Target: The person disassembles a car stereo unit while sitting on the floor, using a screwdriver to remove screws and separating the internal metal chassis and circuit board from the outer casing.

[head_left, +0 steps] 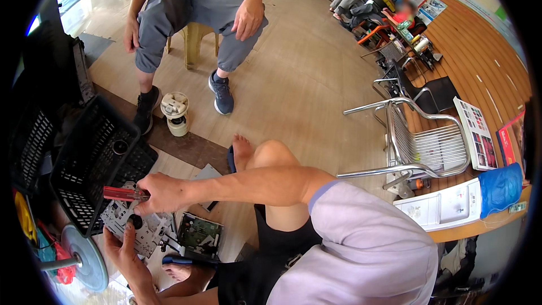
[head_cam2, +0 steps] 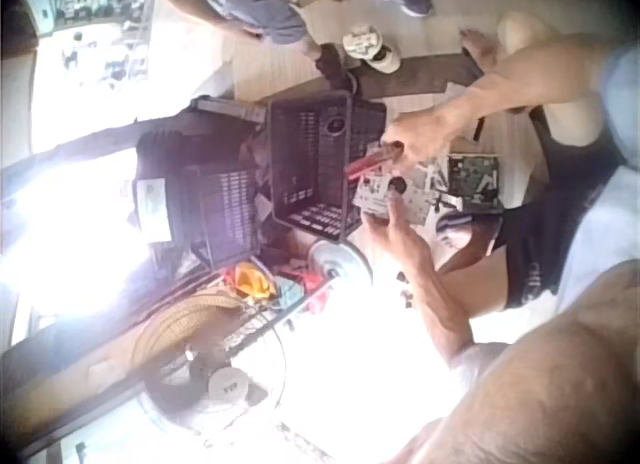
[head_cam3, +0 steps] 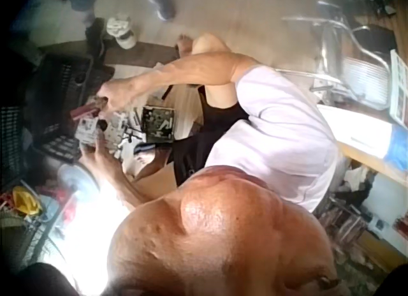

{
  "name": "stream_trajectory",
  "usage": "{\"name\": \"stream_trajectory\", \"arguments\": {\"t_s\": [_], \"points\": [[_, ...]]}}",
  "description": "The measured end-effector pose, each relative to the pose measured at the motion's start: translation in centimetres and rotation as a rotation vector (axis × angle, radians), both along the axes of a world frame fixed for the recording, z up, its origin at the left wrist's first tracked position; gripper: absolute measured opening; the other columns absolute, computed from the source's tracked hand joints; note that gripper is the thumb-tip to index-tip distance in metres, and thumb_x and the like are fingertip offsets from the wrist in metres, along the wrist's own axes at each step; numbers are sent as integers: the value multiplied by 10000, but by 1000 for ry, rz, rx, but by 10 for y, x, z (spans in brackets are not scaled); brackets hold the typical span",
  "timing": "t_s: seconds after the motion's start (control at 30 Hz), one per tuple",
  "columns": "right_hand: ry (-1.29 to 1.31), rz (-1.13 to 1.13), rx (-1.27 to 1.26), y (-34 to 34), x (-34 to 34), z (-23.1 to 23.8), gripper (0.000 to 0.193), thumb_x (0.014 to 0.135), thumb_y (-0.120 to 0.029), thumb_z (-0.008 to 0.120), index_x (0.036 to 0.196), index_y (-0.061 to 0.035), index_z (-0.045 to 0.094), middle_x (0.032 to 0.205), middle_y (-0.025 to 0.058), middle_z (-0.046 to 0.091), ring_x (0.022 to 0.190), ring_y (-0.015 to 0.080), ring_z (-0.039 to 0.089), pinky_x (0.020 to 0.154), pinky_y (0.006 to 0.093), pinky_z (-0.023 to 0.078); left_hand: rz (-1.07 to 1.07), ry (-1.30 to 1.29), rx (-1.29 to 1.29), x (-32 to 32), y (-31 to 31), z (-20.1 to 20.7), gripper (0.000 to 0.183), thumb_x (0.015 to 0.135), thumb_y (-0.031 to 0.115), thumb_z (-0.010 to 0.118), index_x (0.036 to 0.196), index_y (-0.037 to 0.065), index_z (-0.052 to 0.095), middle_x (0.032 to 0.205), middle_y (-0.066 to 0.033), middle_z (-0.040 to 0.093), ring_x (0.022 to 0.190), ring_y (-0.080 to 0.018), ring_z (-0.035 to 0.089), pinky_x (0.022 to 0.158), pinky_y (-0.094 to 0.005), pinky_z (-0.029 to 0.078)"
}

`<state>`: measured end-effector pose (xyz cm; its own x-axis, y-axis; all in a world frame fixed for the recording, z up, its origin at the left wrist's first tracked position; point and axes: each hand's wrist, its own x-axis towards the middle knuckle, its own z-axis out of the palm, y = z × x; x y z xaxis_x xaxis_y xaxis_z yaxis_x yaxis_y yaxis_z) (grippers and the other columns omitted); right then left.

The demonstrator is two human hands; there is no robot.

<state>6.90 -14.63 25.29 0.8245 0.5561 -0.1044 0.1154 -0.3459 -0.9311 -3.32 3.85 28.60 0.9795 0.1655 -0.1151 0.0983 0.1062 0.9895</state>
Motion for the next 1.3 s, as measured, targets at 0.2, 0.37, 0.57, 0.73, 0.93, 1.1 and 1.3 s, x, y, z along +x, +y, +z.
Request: {"name": "stream_trajectory", "arguments": {"t_s": [0.2,0.37,0.57,0.73,0.93,1.1,1.3], "points": [[41,38,26,6,-1,9,461,777,-362,792,922,63,690,852,251,718,856,347,730,756,431,549,45,3,31,-1,8,0,280,954,53,649,1226,-4,610,1085,-46,683,937,-113,623,865,-268,493],[5,41,-12,0,-1,5,418,844,-351,784,966,35,681,836,159,720,787,194,675,739,371,530,49,-39,-46,3,3,-5,237,929,14,687,1155,7,613,1023,-35,697,887,-99,626,813,-256,497],[84,85,50,4,-1,9,420,849,-302,803,1053,47,689,928,149,728,874,192,648,812,371,514,55,-35,-6,-3,9,1,265,919,5,673,1176,8,610,1061,-40,698,940,-119,635,864,-285,499],[208,100,164,7,1,-1,375,864,-233,789,1099,41,688,980,102,722,913,162,631,834,350,507,61,-16,-24,-2,11,-1,271,912,-3,677,1174,-5,608,1071,-52,700,947,-120,641,872,-282,505],[322,160,169,6,2,-4,392,911,-204,783,1219,2,655,1006,25,668,915,99,577,834,297,479,62,-35,-7,-4,10,0,269,914,2,684,1171,-11,607,1051,-52,701,926,-110,640,843,-276,510],[312,130,202,6,3,-8,402,923,-247,782,1215,0,658,1000,31,678,915,101,582,831,292,477,73,-54,-34,-1,8,-1,306,916,1,698,1207,-12,609,1023,-32,704,871,-75,632,800,-233,507],[284,110,102,5,5,-6,388,932,-293,777,1156,7,674,975,34,691,903,98,582,820,291,475,72,-34,-24,1,8,-3,310,911,1,702,1206,-15,606,1015,-27,701,856,-65,625,774,-224,501]]}}
